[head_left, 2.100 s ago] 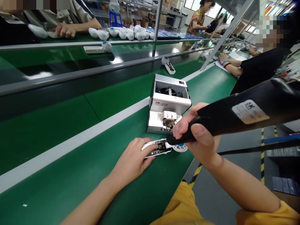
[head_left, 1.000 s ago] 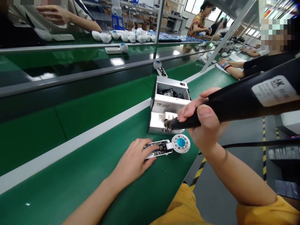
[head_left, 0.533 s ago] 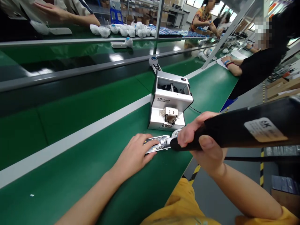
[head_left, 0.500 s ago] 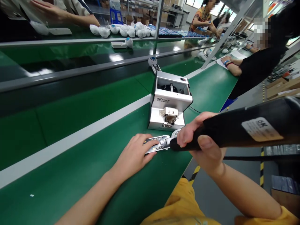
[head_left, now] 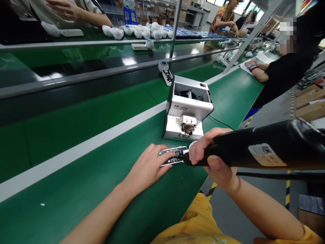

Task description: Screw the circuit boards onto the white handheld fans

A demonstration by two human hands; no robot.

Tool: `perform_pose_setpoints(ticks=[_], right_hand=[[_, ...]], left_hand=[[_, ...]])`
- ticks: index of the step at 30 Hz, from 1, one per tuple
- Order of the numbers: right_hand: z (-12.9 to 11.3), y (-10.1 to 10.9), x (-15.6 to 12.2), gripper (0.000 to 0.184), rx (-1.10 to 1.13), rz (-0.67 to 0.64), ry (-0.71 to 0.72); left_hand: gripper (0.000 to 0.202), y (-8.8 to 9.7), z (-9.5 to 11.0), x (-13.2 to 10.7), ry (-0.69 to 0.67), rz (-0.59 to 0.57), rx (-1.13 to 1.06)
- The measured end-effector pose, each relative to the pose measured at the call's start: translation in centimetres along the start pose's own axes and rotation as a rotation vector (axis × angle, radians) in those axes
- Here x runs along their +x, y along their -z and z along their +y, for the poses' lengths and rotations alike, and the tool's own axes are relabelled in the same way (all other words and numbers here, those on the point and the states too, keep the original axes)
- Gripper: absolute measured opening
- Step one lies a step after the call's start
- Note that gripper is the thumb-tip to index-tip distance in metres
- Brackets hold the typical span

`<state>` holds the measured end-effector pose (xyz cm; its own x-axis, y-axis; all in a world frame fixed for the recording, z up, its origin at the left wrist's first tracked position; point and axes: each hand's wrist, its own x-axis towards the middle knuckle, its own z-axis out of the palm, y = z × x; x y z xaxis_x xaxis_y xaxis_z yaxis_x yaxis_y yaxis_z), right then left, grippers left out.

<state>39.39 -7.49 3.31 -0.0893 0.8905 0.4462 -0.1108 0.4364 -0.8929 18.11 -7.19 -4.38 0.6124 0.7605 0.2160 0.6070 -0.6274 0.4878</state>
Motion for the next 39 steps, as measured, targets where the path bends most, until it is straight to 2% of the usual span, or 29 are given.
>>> perform_pose_setpoints(ticks=[3,5,8,11,14,17,19,22,28,32,35,39], right_hand=[[-1.5,-0.2,2.0,0.028,0.094,0.024,0.105],[-2.6,-0.5,3.8,0.024,0.16,0.116,0.166],[-3.1,-1.1,6.3,0.024,0.144,0.263,0.242],[-2.4,-1.4,7.4,0.024,0.09,0.304,0.247],[-1.8,-1.3,7.1,0.025,0.094,0.264,0.225],[-1.8,-1.3,5.9,0.027,0.085,0.124,0.182],[-1.6,-1.8,4.9,0.026,0.091,0.027,0.146],[-0.6,-3.0,3.9,0.016,0.108,-0.032,0.124],[1.8,-5.3,3.6,0.019,0.137,-0.006,0.153],[2.4,-5.9,3.7,0.025,0.076,0.023,0.085],[2.5,-6.4,4.2,0.033,0.131,0.036,0.012],[3.1,-7.0,5.1,0.031,0.168,-0.044,-0.008]], left_hand=[[0.056,0.4,-0.3,-0.4,0.05,0.019,-0.041],[0.068,0.8,-0.6,-0.8,0.118,0.032,-0.052],[0.063,1.0,-1.0,-1.3,0.19,0.023,-0.053],[0.061,0.7,-1.1,-1.4,0.18,0.022,-0.061],[0.066,0.2,-1.0,-1.2,0.171,0.034,-0.06],[0.071,-0.1,-0.8,-1.0,0.183,0.048,-0.066],[0.074,-0.1,-0.8,-0.9,0.183,0.057,-0.068],[0.079,0.0,-0.7,-0.9,0.172,0.073,-0.068],[0.074,0.1,-0.4,-0.9,0.163,0.08,-0.077],[0.079,-0.3,-0.5,-0.9,0.147,0.113,-0.089],[0.083,-0.7,-0.8,-0.9,0.133,0.136,-0.093],[0.084,-1.0,-1.2,-1.0,0.124,0.147,-0.097]])
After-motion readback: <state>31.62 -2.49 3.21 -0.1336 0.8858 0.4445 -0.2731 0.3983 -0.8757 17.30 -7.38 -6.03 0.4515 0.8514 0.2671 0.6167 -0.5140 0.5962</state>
